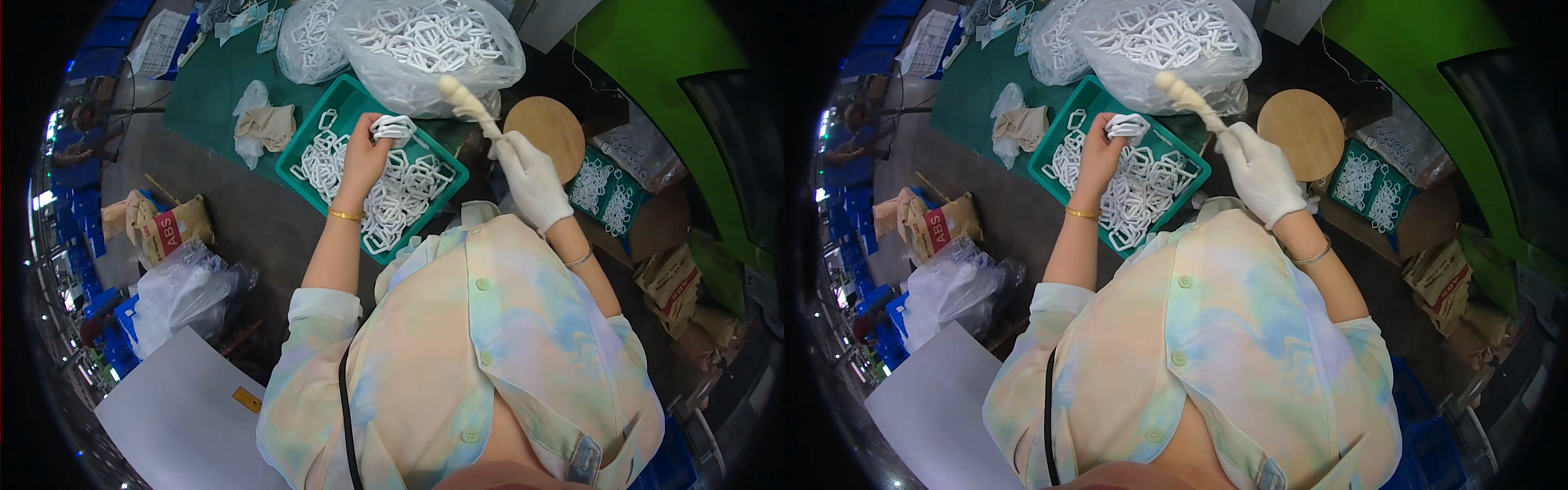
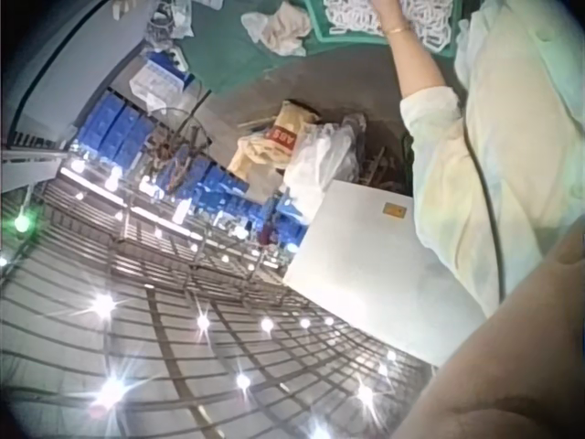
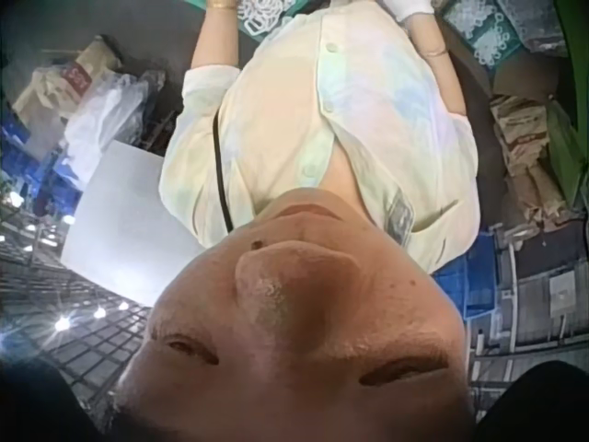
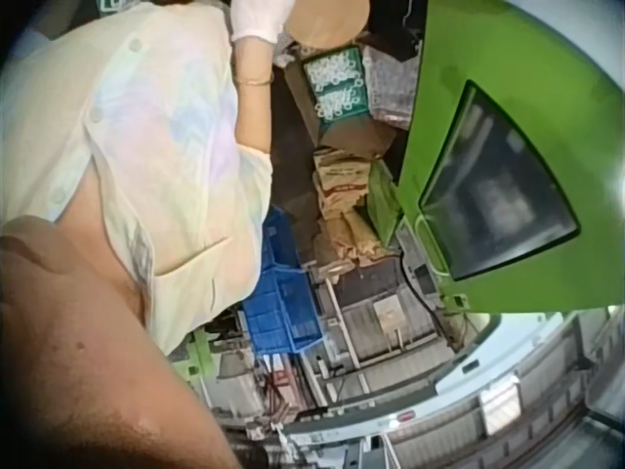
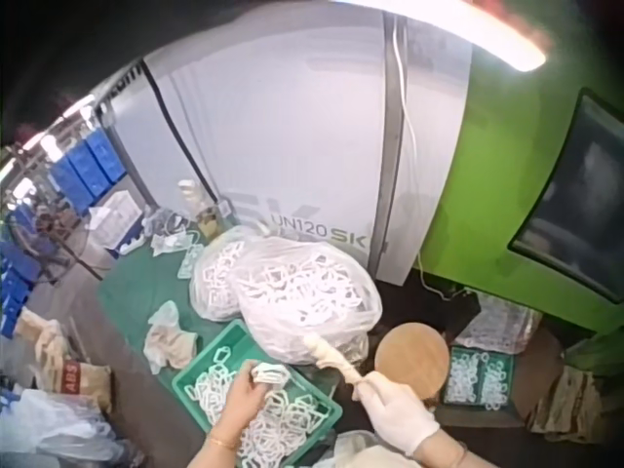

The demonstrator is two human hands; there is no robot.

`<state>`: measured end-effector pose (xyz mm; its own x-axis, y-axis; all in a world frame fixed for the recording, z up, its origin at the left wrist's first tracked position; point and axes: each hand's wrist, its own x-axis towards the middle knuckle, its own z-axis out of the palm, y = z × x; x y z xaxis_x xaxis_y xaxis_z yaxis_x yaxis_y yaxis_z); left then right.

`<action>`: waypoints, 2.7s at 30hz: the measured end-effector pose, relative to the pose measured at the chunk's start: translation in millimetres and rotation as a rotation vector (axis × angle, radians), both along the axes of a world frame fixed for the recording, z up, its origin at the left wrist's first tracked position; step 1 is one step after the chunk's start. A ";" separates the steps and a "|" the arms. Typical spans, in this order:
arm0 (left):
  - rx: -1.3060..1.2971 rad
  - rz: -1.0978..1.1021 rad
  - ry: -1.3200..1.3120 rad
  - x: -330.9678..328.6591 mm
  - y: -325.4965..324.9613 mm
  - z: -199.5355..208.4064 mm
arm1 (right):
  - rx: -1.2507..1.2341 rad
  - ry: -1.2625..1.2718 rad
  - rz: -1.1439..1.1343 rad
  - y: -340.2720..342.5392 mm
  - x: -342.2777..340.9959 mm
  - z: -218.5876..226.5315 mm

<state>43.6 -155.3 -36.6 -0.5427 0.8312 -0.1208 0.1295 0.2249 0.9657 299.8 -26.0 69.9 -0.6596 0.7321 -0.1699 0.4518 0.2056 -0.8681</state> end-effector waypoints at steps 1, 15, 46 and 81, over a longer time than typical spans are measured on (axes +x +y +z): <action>0.075 -0.013 -0.129 7.7 4.0 12.1 | 0.002 -0.003 -0.003 -2.9 -4.6 -1.4; 0.176 -0.117 0.127 71.1 30.3 104.0 | -0.133 0.325 -0.187 -17.9 -51.6 -4.5; 0.137 0.049 0.131 80.2 33.8 115.5 | -0.053 0.091 0.072 -13.3 -43.2 30.6; 0.476 -0.092 -1.280 76.8 55.8 127.0 | 0.132 0.339 -0.202 -5.3 -55.0 38.4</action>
